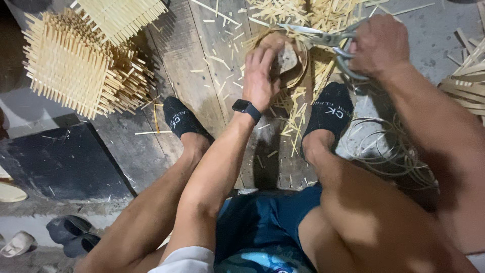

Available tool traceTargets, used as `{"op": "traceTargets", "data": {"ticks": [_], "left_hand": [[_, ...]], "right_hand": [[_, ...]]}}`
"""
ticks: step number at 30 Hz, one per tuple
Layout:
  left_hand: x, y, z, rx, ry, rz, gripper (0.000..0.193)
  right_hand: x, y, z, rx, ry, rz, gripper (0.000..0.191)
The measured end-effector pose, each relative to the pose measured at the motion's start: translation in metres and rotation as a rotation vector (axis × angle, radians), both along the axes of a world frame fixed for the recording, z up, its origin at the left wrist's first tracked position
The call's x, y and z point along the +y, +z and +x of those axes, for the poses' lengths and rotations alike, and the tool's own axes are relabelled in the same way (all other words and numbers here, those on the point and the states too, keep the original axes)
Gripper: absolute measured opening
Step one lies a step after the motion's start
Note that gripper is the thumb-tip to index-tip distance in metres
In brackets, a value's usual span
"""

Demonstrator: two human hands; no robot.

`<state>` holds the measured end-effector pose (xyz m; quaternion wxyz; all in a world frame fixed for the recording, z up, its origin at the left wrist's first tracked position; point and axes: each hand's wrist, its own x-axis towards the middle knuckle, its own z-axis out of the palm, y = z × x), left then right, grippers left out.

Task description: The person assembles small bamboo trays by placing a woven bamboo mat onto a wooden base, trimming excess bamboo strips with shears, and fitting a bamboo ring around the edge. The person repeats this process for multiple units, stacking finished trays to the side.

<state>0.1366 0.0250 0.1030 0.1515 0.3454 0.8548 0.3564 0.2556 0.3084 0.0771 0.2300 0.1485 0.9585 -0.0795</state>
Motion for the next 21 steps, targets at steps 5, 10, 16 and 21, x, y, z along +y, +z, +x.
{"op": "traceTargets", "data": {"ticks": [5, 10, 16, 21], "left_hand": [[0.005, -0.002, -0.007, -0.057, -0.075, 0.014, 0.076], [0.007, 0.010, -0.003, -0.037, -0.069, -0.075, 0.075], [0.010, 0.013, 0.024, 0.065, 0.106, -0.059, 0.063], [0.002, 0.002, 0.012, 0.073, -0.033, -0.074, 0.061]], "right_hand": [[0.000, 0.002, 0.005, 0.465, 0.205, 0.193, 0.042], [-0.005, -0.010, 0.001, 0.057, -0.027, 0.017, 0.040], [0.001, -0.009, 0.006, 0.431, 0.219, 0.219, 0.048], [-0.010, -0.019, -0.005, 0.125, 0.043, 0.048, 0.041]]}}
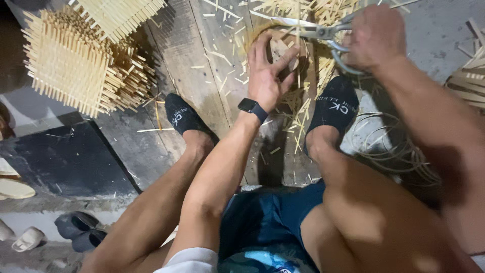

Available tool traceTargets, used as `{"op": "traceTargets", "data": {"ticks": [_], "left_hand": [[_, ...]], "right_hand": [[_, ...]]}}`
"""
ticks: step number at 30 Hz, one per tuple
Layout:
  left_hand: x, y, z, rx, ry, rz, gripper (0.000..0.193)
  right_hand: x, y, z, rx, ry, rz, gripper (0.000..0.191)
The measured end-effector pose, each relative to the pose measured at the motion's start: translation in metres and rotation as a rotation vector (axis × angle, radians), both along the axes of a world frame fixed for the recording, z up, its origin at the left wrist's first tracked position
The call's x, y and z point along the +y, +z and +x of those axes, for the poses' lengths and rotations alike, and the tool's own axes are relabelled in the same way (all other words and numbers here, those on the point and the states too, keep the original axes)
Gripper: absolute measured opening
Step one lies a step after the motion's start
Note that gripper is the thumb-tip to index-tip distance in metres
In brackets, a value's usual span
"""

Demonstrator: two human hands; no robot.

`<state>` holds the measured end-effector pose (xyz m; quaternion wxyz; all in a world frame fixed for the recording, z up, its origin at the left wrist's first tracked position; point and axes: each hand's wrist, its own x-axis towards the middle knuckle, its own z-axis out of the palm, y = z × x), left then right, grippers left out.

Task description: The person assembles small bamboo trays by placing a woven bamboo mat onto a wooden base, trimming excess bamboo strips with shears, and fitting a bamboo ring around the edge. The person repeats this process for multiple units, stacking finished trays to the side.

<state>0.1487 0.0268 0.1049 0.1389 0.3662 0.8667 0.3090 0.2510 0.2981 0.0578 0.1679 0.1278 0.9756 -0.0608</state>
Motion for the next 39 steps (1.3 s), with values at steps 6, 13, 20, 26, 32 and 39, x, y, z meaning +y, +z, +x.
{"op": "traceTargets", "data": {"ticks": [6, 13, 20, 26, 32, 39], "left_hand": [[0.010, -0.010, 0.015, -0.170, 0.413, 0.203, 0.098], [0.006, -0.013, 0.015, -0.090, 0.203, 0.215, 0.088], [0.001, -0.006, 0.015, -0.074, 0.182, 0.119, 0.083], [-0.010, 0.001, -0.002, -0.090, 0.023, 0.100, 0.078], [-0.012, 0.006, -0.020, -0.102, -0.149, 0.099, 0.068], [-0.009, 0.012, -0.009, 0.013, 0.064, -0.074, 0.066]], "right_hand": [[0.013, 0.010, 0.012, 0.203, 0.078, 0.007, 0.035], [-0.003, 0.020, -0.004, 0.011, -0.060, -0.126, 0.041], [-0.005, 0.027, -0.002, 0.350, 0.195, 0.244, 0.059], [-0.001, 0.024, 0.000, -0.114, -0.068, -0.140, 0.044], [0.002, 0.018, 0.003, 0.144, 0.077, 0.112, 0.056], [0.009, 0.020, 0.002, 0.028, 0.040, -0.079, 0.028]]}}
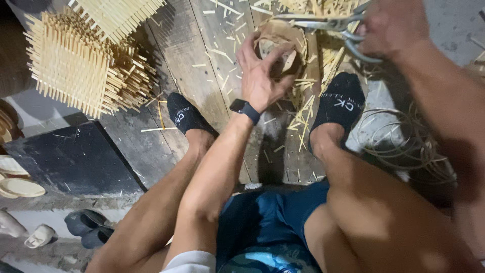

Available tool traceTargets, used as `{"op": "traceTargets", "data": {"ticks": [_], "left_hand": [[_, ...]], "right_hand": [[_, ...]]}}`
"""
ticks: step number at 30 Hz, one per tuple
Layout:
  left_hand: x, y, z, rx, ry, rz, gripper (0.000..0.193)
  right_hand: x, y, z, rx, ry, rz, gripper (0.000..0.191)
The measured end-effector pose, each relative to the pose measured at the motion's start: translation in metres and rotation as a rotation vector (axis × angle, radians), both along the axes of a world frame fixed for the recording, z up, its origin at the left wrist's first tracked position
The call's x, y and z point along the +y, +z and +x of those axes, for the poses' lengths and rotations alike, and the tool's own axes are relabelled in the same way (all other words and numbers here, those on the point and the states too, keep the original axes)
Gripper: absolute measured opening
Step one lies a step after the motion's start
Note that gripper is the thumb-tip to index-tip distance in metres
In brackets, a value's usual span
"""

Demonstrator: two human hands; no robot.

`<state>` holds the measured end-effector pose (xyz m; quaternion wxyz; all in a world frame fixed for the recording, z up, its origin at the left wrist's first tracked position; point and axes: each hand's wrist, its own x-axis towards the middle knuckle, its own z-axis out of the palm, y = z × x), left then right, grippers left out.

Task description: The person assembles small bamboo trays by placing a woven bamboo mat onto a wooden base, trimming excess bamboo strips with shears, and fitting a bamboo ring around the edge. The person repeats this process for multiple units, stacking finished trays to the side.

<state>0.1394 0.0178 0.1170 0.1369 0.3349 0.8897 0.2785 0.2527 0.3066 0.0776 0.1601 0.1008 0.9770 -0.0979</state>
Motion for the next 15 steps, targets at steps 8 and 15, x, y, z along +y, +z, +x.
{"op": "traceTargets", "data": {"ticks": [8, 15], "left_hand": [[0.006, -0.006, 0.006, -0.065, -0.029, 0.146, 0.048], [-0.004, -0.004, -0.023, -0.189, -0.171, 0.124, 0.044]], "right_hand": [[-0.024, -0.010, -0.015, 0.162, 0.061, 0.269, 0.057], [0.021, -0.038, 0.022, -0.023, -0.097, -0.168, 0.027]]}}
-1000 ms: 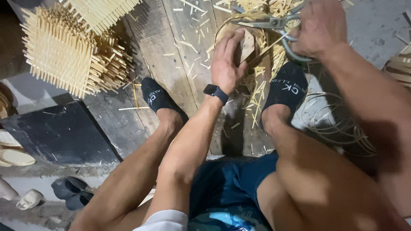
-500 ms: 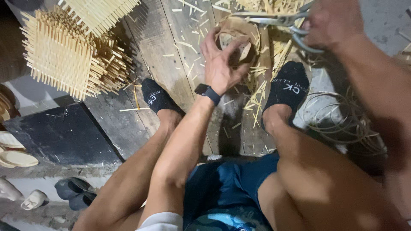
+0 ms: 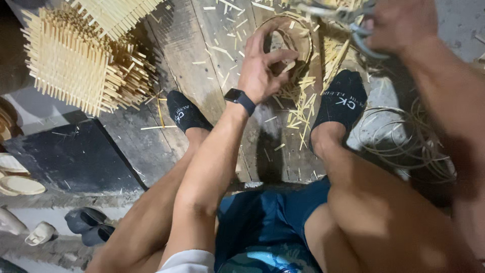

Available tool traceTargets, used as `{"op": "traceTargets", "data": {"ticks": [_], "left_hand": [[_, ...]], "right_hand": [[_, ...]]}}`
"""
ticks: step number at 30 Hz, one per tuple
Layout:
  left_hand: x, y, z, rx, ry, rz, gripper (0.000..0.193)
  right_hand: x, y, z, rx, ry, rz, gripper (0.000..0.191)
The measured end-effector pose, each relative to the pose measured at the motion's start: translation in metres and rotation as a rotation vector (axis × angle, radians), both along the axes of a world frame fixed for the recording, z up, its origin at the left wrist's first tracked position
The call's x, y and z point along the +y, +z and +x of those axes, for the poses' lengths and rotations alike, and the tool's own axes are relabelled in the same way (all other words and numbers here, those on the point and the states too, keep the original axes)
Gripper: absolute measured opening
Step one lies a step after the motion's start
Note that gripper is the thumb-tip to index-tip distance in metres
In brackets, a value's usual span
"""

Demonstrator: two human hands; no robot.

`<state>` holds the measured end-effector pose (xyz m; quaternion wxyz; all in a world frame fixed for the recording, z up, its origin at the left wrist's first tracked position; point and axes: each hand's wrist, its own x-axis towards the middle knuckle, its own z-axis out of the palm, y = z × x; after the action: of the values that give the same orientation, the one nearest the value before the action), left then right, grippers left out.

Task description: The person assembles small bamboo trays by placing a woven bamboo mat onto a wooden base, trimming excess bamboo strips with shears, and fitting a bamboo ring around the edge. The person repeats this process for multiple units, stacking finished trays to the side.

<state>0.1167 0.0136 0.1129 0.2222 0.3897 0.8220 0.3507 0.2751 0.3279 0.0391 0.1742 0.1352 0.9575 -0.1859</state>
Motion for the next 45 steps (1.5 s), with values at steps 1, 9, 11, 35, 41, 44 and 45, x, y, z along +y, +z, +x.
{"op": "traceTargets", "data": {"ticks": [1, 9, 11, 35, 41, 44, 45], "left_hand": [[0.000, 0.001, -0.002, 0.008, -0.011, -0.003, 0.045], [0.007, -0.004, 0.030, -0.018, 0.251, -0.255, 0.105], [0.006, -0.016, 0.022, 0.063, 0.353, -0.047, 0.073], [0.038, -0.057, -0.059, -0.396, 0.384, -0.381, 0.033], [-0.009, -0.071, -0.022, -0.805, 0.684, -0.103, 0.035], [-0.035, -0.080, 0.016, -1.297, 0.777, 0.130, 0.029], [-0.040, -0.083, 0.028, -1.308, 0.784, 0.141, 0.030]], "right_hand": [[0.009, -0.001, 0.006, 0.048, -0.082, -0.100, 0.032], [0.019, -0.009, 0.045, 0.436, -0.173, 0.347, 0.033], [0.008, -0.012, 0.049, 0.493, -0.203, 0.381, 0.039], [-0.088, -0.002, -0.026, 0.081, -0.767, -0.919, 0.018], [-0.092, 0.033, -0.003, -0.166, -1.012, -1.431, 0.017], [-0.111, 0.025, 0.004, -0.027, -1.098, -1.404, 0.009], [-0.117, 0.020, 0.005, -0.009, -1.076, -1.355, 0.008]]}}
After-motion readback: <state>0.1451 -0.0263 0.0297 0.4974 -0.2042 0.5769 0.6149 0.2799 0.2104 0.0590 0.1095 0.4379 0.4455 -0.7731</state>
